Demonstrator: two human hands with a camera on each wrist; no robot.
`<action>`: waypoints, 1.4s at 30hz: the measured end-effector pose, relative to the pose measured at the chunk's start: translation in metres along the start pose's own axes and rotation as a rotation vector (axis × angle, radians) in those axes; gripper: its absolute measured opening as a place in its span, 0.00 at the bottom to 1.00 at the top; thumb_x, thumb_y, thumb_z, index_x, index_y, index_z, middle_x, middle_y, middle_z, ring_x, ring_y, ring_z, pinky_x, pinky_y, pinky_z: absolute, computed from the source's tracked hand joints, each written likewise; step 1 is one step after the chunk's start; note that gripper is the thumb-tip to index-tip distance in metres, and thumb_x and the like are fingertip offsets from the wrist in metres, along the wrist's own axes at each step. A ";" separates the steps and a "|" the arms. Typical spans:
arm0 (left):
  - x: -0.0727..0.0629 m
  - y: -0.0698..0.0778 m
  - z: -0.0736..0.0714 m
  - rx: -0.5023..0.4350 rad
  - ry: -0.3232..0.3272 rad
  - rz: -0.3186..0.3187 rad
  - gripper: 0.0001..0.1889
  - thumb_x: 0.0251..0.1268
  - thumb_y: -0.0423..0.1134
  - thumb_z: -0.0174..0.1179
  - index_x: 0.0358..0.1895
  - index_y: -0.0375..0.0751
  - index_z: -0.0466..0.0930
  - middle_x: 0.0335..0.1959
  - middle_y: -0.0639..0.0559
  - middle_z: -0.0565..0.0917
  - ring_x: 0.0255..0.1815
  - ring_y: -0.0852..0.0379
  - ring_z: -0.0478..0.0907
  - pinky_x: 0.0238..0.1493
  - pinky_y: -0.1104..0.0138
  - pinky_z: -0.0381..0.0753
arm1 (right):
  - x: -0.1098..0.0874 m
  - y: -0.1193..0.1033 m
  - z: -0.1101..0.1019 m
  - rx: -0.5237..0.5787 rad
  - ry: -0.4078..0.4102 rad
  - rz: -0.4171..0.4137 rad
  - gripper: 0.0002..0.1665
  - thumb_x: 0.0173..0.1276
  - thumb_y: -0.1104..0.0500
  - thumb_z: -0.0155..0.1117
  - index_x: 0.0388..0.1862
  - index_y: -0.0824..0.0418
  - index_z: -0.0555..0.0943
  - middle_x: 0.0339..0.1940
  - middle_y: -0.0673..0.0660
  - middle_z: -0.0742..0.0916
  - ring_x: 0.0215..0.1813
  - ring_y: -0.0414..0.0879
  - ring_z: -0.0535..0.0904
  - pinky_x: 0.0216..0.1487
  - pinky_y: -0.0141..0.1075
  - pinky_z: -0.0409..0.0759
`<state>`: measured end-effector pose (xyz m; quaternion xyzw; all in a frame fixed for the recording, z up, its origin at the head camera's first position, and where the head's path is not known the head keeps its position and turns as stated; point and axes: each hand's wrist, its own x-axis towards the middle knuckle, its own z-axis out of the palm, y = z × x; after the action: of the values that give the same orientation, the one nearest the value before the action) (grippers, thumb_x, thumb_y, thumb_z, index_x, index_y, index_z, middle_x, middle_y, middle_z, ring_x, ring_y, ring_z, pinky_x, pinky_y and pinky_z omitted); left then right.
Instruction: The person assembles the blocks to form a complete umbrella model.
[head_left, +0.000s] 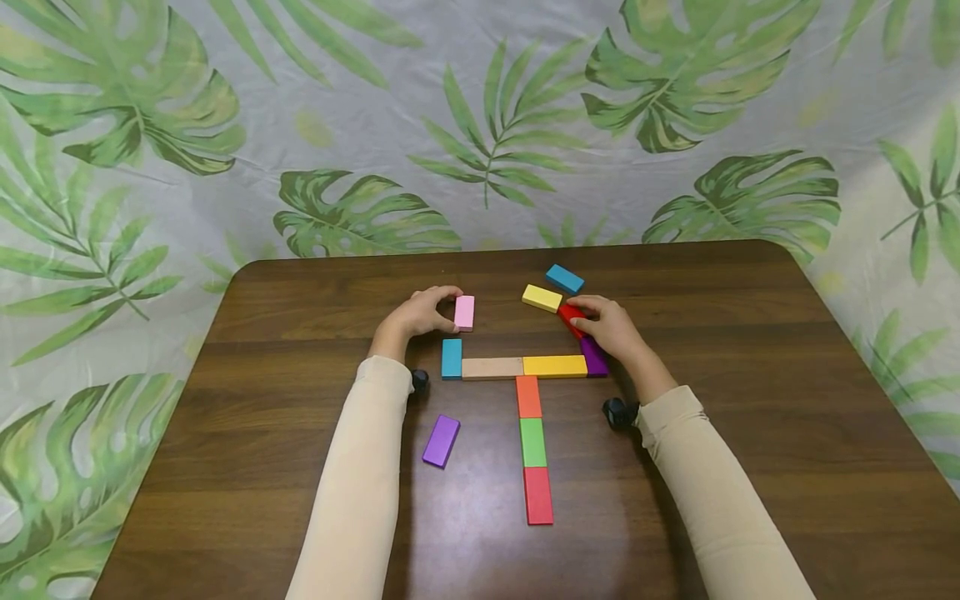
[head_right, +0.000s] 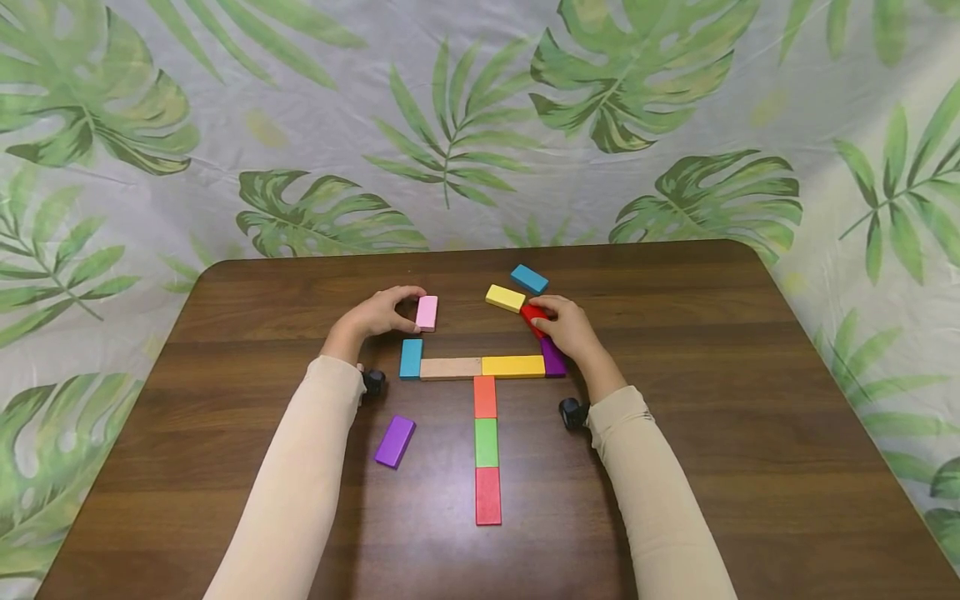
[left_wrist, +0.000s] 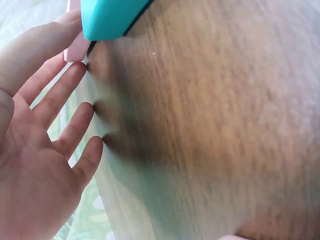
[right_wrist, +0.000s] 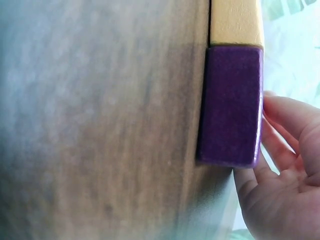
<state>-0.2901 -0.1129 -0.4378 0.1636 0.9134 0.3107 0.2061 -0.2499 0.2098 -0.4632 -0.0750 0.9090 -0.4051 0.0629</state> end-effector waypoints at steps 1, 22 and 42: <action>0.000 0.000 0.000 0.003 -0.007 -0.003 0.32 0.51 0.36 0.66 0.62 0.47 0.65 0.62 0.46 0.64 0.62 0.44 0.54 0.58 0.49 0.55 | 0.000 0.000 0.000 0.000 0.000 0.001 0.22 0.64 0.62 0.58 0.58 0.62 0.73 0.60 0.63 0.72 0.59 0.58 0.66 0.56 0.51 0.63; 0.004 0.003 0.009 0.041 0.113 -0.042 0.26 0.57 0.46 0.61 0.59 0.46 0.70 0.55 0.47 0.69 0.57 0.44 0.60 0.57 0.51 0.53 | -0.002 -0.001 -0.002 0.005 -0.003 -0.004 0.22 0.64 0.62 0.58 0.58 0.62 0.73 0.60 0.63 0.72 0.59 0.58 0.66 0.57 0.50 0.63; -0.007 -0.003 0.004 -0.038 0.071 -0.026 0.25 0.58 0.42 0.60 0.60 0.44 0.70 0.59 0.45 0.66 0.62 0.45 0.55 0.60 0.53 0.55 | -0.001 -0.001 -0.001 0.016 -0.004 -0.003 0.22 0.64 0.62 0.58 0.58 0.61 0.73 0.60 0.62 0.72 0.59 0.58 0.66 0.55 0.50 0.65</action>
<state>-0.2825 -0.1165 -0.4410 0.1368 0.9160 0.3312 0.1806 -0.2492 0.2107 -0.4618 -0.0765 0.9054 -0.4125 0.0648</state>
